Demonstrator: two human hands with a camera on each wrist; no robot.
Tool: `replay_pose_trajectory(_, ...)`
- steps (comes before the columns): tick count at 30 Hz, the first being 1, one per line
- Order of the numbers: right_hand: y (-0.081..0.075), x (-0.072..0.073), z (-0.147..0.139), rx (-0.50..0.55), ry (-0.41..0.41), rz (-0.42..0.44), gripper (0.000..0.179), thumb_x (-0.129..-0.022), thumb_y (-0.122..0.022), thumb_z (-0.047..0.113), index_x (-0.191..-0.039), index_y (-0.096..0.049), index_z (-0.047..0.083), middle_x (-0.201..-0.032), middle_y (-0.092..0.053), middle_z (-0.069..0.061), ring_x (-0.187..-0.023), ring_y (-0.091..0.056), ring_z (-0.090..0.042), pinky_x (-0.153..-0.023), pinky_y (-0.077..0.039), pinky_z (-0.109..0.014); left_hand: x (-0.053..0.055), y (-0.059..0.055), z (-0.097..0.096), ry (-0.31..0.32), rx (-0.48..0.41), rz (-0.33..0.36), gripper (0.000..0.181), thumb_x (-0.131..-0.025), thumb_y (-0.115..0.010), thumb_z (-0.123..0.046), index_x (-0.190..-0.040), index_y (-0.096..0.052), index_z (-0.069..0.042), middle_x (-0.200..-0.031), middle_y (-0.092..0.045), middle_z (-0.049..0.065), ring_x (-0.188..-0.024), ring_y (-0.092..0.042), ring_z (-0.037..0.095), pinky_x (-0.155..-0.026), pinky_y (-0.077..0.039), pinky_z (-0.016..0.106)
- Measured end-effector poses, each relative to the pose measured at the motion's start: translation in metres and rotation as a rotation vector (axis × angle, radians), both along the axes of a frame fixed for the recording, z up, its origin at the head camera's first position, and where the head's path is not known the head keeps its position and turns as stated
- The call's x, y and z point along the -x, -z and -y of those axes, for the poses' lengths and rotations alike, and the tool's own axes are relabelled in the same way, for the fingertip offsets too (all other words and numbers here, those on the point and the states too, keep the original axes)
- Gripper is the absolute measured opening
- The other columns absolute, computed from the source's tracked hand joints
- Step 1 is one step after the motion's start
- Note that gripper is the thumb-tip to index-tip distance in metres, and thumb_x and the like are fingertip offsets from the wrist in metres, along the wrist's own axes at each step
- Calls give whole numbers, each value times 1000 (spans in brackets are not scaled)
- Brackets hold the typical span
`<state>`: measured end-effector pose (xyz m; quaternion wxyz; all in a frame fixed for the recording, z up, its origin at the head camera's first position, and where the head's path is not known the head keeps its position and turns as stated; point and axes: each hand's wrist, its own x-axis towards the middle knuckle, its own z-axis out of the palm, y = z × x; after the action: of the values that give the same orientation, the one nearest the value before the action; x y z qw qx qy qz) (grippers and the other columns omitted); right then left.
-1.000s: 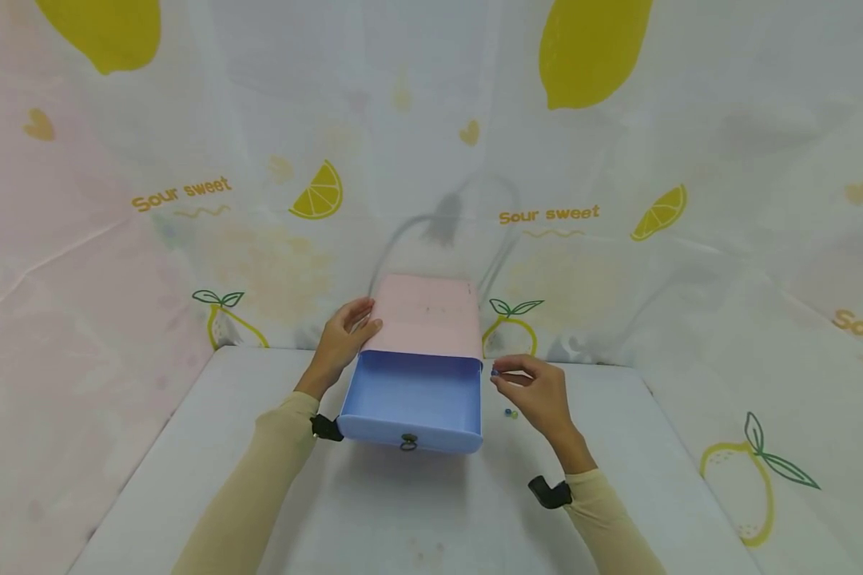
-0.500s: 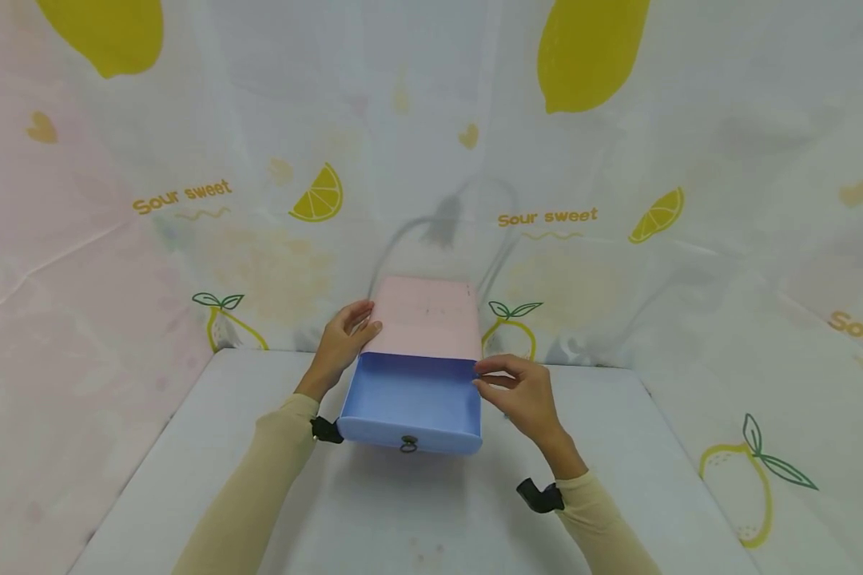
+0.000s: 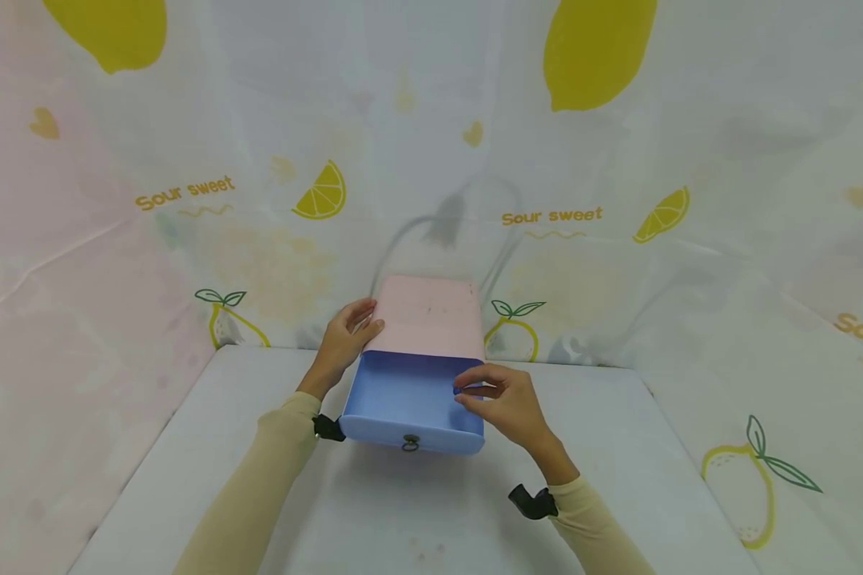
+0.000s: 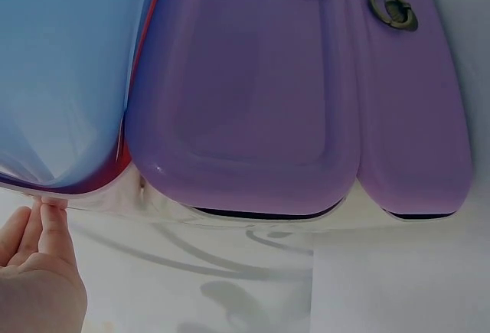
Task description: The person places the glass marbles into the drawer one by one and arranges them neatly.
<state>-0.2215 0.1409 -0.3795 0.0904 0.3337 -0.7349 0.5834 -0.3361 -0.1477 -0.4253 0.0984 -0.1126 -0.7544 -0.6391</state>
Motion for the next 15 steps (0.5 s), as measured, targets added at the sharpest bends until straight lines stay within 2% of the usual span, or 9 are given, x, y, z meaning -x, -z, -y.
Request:
replay_pose_trajectory(3, -1, 0, 1, -42, -43, 17, 19, -76, -71, -18, -94, -67, -13, -94, -67, -27, -86, -67, -42, -77, -60, -41, 0, 0, 0, -1, 0, 1, 70, -90, -71, -33, -146, -40, -6, -148, -45, 8, -137, -40, 21, -112, -35, 34)
replay_pose_trajectory(7, 0, 2, 3, -157, -84, 41, 19, -76, -73, -15, -94, -70, -8, -93, -68, -21, -85, -69, -35, -76, -60, -37, 0, -1, 0, -6, 7, 5, 69, -90, -71, -34, -146, -40, -7, -148, -45, 6, -137, -40, 20, -112, -35, 33)
replay_pose_trajectory(11, -2, 5, 4, -268, -124, 22, 18, -76, -74, -14, -92, -70, -5, -92, -69, -17, -84, -70, -28, -76, -60, -32, 0, 0, 1, -8, 11, -1, 69, -90, -71, -34, -146, -40, -7, -148, -45, 7, -137, -40, 20, -112, -35, 34)
replay_pose_trajectory(15, -7, 3, 6, -321, -152, 8, 18, -76, -73, -15, -91, -70, -6, -92, -70, -17, -84, -70, -31, -75, -60, -37, 0, 0, 0, -10, 13, 6, 69, -90, -71, -36, -146, -41, -8, -147, -46, 6, -136, -41, 20, -112, -36, 34)
